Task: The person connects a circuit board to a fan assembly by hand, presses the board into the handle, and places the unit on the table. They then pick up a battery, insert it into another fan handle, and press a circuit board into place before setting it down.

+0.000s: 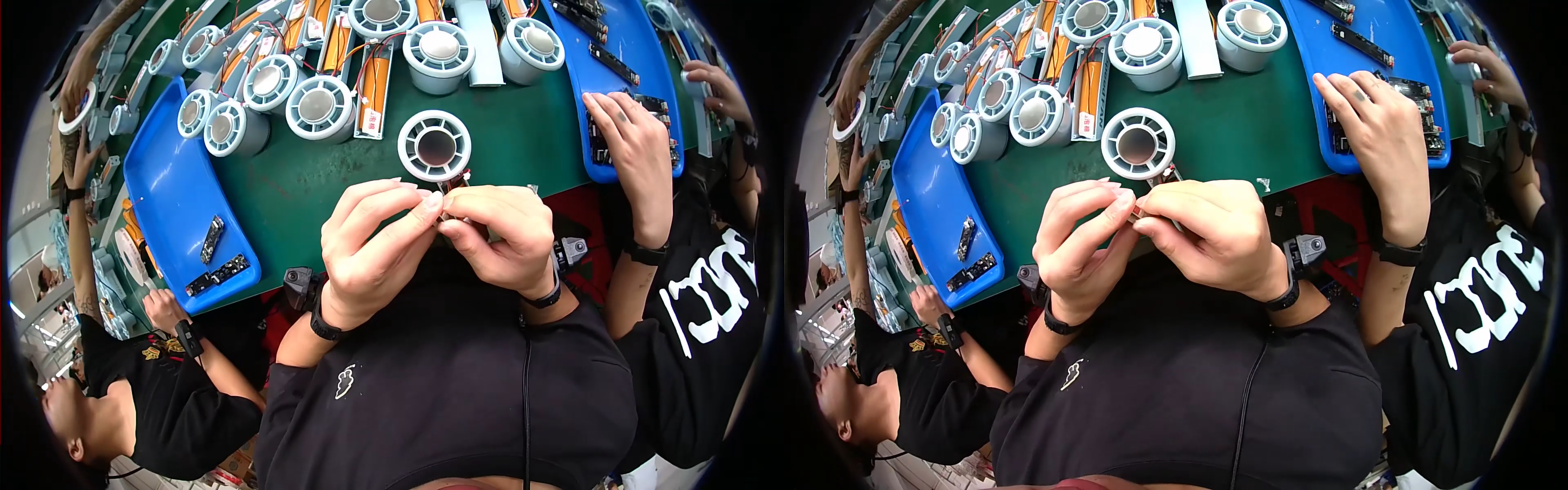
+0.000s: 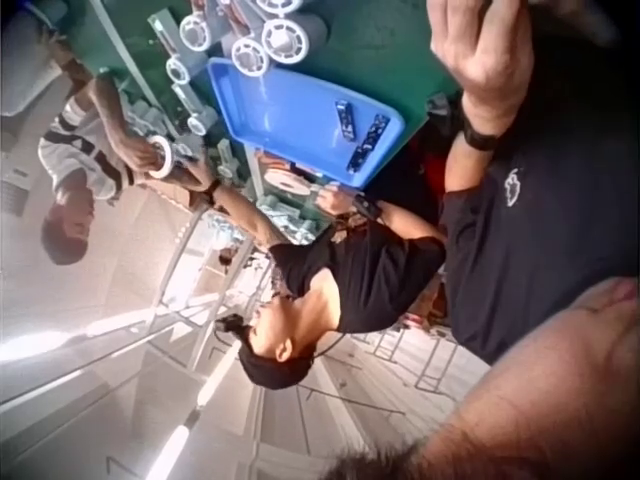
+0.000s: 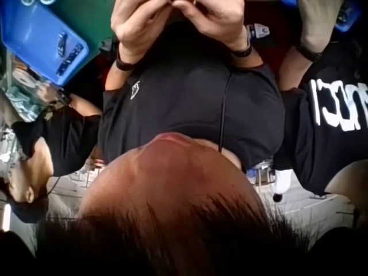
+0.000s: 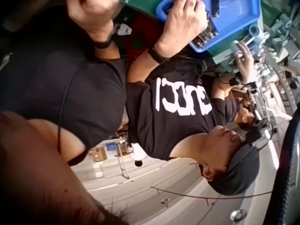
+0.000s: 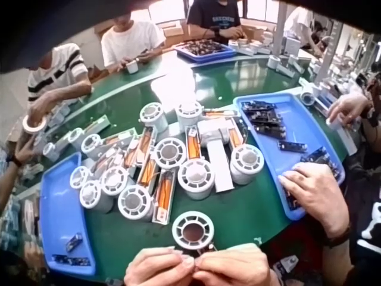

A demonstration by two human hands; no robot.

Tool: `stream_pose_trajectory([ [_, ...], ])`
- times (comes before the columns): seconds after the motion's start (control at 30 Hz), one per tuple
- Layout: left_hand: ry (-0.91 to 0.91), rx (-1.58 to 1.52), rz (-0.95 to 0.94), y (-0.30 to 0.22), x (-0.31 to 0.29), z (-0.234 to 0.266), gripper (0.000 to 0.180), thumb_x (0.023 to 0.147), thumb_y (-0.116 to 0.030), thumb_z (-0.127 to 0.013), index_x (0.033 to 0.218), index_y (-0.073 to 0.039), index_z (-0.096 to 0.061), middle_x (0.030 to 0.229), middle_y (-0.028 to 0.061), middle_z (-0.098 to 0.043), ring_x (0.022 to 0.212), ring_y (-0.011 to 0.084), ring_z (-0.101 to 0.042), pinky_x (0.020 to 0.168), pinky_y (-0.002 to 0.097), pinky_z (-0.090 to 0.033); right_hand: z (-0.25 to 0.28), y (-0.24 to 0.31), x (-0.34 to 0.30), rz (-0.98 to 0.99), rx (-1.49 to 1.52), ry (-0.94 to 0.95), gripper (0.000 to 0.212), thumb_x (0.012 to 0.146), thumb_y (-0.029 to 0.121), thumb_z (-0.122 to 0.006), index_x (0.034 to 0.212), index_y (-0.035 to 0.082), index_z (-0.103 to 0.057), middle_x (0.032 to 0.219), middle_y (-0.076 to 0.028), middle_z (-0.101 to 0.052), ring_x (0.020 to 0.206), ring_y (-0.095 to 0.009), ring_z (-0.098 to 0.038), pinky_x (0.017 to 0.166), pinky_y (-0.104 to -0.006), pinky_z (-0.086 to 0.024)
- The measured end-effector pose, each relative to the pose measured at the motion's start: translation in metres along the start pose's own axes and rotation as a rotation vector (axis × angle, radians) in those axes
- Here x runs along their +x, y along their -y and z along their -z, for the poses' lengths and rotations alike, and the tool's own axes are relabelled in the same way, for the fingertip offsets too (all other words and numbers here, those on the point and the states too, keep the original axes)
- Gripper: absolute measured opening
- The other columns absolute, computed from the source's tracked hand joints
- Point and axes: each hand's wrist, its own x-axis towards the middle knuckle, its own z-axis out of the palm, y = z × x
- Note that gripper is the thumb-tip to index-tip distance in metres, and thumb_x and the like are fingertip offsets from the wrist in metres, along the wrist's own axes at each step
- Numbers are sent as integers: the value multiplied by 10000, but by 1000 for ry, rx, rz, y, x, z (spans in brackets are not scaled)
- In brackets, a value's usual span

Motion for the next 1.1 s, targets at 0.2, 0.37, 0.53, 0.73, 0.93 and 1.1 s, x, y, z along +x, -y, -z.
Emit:
stream_pose_trajectory([
  [0.2,184,57,92,1,1,17,448,700,64,-833,1121,-79,-779,1044,78,-720,822,248,-702,697,319,-597,5,3,3,-113,-260,-175,225,804,-1,-825,1014,-5,-742,921,-139,-753,657,-199,-689,591,-264,-523],
  [0.37,208,-183,291,-3,-3,16,486,720,92,-815,1175,-70,-760,1112,103,-705,816,225,-732,700,292,-619,8,-13,2,9,-229,-16,251,787,-54,-819,1018,8,-744,950,-147,-753,677,-199,-701,586,-281,-535],
  [0.53,228,-237,284,-4,-7,16,464,762,96,-806,1202,-37,-742,1192,141,-681,882,233,-762,746,298,-644,4,-13,2,61,-46,-5,270,775,-97,-792,1017,14,-748,949,-158,-755,693,-209,-710,581,-295,-540],
  [0.73,219,-347,306,-9,1,21,436,790,71,-819,1210,-8,-732,1247,167,-661,1020,272,-754,850,326,-648,4,-17,5,48,48,28,261,767,-118,-774,1000,-6,-739,925,-152,-762,677,-222,-708,584,-288,-543],
  [0.93,194,-321,265,-5,-3,18,425,791,70,-822,1201,-3,-735,1253,169,-659,1052,278,-745,890,335,-645,8,-10,7,0,57,105,253,769,-143,-760,992,-30,-721,927,-146,-765,675,-168,-702,595,-246,-540],
  [1.1,172,-322,246,-3,-5,12,413,793,82,-819,1189,-11,-746,1250,168,-658,1043,267,-747,887,335,-649,11,0,4,-192,107,108,254,804,-150,-728,1026,-29,-710,933,-140,-771,664,-113,-687,582,-218,-524],
])
